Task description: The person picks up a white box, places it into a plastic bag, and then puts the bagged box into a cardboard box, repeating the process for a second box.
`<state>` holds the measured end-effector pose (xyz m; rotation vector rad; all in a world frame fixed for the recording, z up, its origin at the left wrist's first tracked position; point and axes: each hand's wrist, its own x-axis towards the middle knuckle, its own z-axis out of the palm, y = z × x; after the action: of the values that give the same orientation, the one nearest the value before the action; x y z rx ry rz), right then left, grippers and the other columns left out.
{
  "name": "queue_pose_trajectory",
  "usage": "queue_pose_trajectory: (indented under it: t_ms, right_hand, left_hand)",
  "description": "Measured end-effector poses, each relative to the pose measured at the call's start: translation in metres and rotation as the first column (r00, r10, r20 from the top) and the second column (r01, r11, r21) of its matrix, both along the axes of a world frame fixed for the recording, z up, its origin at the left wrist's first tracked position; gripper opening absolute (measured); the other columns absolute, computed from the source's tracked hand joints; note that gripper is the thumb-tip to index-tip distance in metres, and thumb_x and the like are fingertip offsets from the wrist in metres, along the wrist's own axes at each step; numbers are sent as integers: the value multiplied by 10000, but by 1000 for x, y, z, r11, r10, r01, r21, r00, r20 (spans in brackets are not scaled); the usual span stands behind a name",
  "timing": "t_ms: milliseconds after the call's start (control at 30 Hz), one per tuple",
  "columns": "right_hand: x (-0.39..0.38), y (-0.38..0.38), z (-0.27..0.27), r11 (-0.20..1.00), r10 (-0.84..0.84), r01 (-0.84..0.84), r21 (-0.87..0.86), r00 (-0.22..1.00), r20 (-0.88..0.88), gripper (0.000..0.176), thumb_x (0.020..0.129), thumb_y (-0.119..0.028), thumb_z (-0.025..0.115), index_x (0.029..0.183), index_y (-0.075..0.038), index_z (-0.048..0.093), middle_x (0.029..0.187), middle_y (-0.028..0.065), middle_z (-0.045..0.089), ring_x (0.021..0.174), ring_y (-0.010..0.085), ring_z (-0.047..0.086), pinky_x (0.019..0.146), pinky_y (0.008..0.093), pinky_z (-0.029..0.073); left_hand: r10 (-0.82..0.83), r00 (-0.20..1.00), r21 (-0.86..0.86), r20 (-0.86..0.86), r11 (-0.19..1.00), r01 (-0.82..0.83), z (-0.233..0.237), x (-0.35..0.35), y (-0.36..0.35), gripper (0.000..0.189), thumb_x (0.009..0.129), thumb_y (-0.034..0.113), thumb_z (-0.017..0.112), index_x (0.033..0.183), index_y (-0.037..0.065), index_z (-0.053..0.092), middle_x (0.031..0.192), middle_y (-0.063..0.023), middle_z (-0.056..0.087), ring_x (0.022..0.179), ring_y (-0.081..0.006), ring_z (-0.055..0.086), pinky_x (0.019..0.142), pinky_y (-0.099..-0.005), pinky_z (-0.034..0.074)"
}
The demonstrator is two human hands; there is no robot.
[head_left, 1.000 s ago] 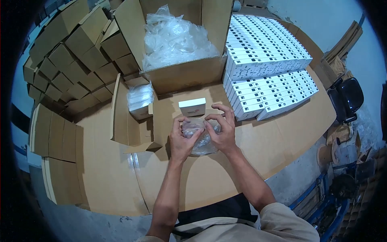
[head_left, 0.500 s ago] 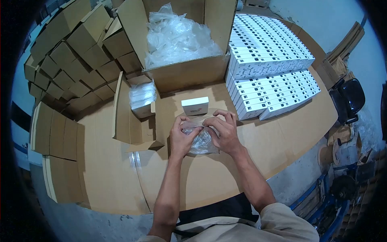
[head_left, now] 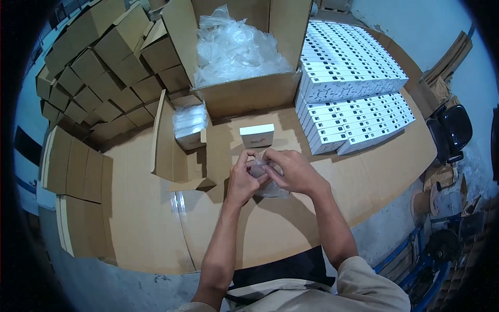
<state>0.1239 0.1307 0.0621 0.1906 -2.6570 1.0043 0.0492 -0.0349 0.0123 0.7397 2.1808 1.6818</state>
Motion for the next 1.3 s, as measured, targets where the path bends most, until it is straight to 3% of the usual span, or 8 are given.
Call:
queue_pose_trajectory:
  t_ms: [133,233,533,633,833,933,1033,1300]
  right_hand:
    - [-3,0,25,992,12,12,-124,981,192,182,894,-115,688,1038,-4,690,852,242,730,801,429,711,754,487,560]
    - [-7,5,25,997,72,-76,2,960,269,205,892,-125,701,1058,-14,743,886,247,737,824,413,719,789,462,569]
    - [-11,1,13,973,105,-76,-219,987,126,205,892,-72,741,1092,-33,763,996,185,769,888,337,753,816,412,591]
    - [-11,4,7,993,47,-35,-112,993,107,193,870,-50,756,1062,-34,760,959,161,771,869,332,751,790,431,585]
    - [-14,6,-15,999,40,-49,-20,953,-301,172,857,-3,739,1026,-32,758,905,149,759,766,283,726,704,357,548]
    - [-10,13,-10,971,-132,86,-223,971,-201,180,953,-89,673,1117,-54,739,932,109,747,817,215,698,725,339,529]
    - [-24,23,-31,732,-253,-5,-682,927,-279,214,1043,-136,578,1167,-29,716,1014,65,728,851,131,629,767,297,503]
    - [-47,39,-59,651,-167,38,-758,981,-95,308,1019,-13,571,1315,-20,656,1280,66,688,1113,127,627,952,285,520]
  left_hand:
    - [-23,1000,19,-14,1000,24,4,2,1,542,781,109,898,1176,78,529,829,-100,756,793,-166,719,695,-342,562]
    - [-48,999,63,-11,997,49,-5,0,0,544,786,121,897,1186,76,531,881,-112,766,850,-214,750,749,-361,577]
    - [-24,992,34,-126,999,29,-3,-1,1,607,751,180,932,1220,100,556,996,-137,770,969,-250,755,811,-392,586]
    - [-15,999,-23,-52,1000,14,2,0,2,612,737,185,942,1216,103,570,983,-137,765,956,-250,754,807,-389,587]
    - [-53,998,-2,-41,999,53,-8,-3,2,602,720,184,952,1193,90,592,990,-146,761,929,-233,748,803,-378,584]
    - [-44,999,48,2,998,44,-9,-5,-1,625,698,182,962,1192,66,599,1031,-145,759,959,-219,734,832,-376,580]
    - [4,1000,68,-2,998,-3,-15,-9,-3,656,673,193,974,1195,37,609,1054,-142,755,982,-217,725,863,-379,578]
    - [59,998,49,3,997,-59,-16,-13,-8,736,650,250,988,1243,17,620,1115,-153,742,1043,-231,712,925,-385,563]
